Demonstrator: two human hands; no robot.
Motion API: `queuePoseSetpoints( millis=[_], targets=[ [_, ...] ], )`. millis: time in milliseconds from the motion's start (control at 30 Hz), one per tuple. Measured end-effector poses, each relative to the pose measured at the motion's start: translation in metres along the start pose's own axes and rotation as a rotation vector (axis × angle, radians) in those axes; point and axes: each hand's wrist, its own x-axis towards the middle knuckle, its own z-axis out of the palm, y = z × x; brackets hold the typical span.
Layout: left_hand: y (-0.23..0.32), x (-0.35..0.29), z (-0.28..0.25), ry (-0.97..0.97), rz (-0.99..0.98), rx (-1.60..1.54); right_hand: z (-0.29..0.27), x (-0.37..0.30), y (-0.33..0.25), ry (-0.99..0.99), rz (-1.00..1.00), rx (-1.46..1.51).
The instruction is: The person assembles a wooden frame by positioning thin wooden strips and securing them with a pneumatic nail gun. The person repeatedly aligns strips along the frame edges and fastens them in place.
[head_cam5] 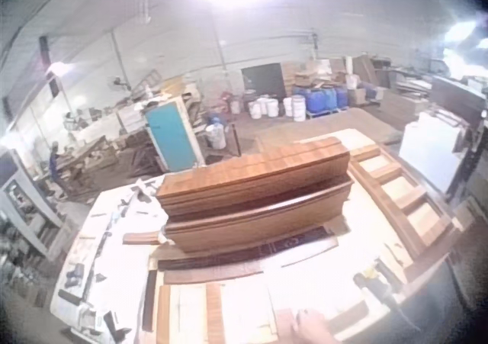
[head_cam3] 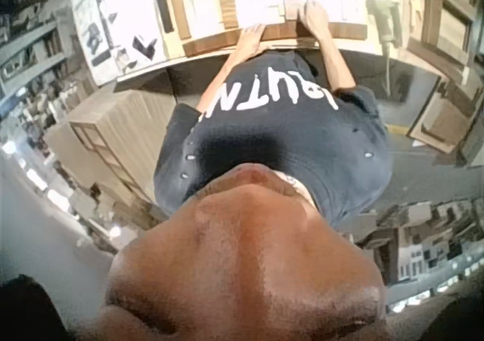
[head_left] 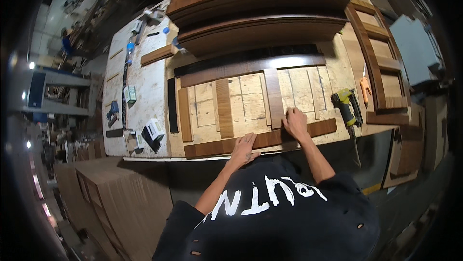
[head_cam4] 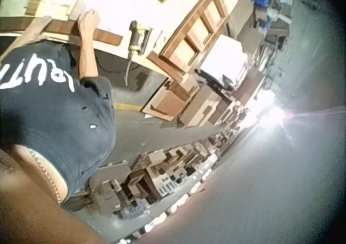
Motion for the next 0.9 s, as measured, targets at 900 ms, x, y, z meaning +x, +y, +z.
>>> queuePoseSetpoints(
  millis=[900],
  targets=[
    [-0.11, 0.013, -0.037, 0.071, 0.354, -0.474, 0.036, -0.009, -0.075, 0.08, 0.31, -0.019]
  ],
)
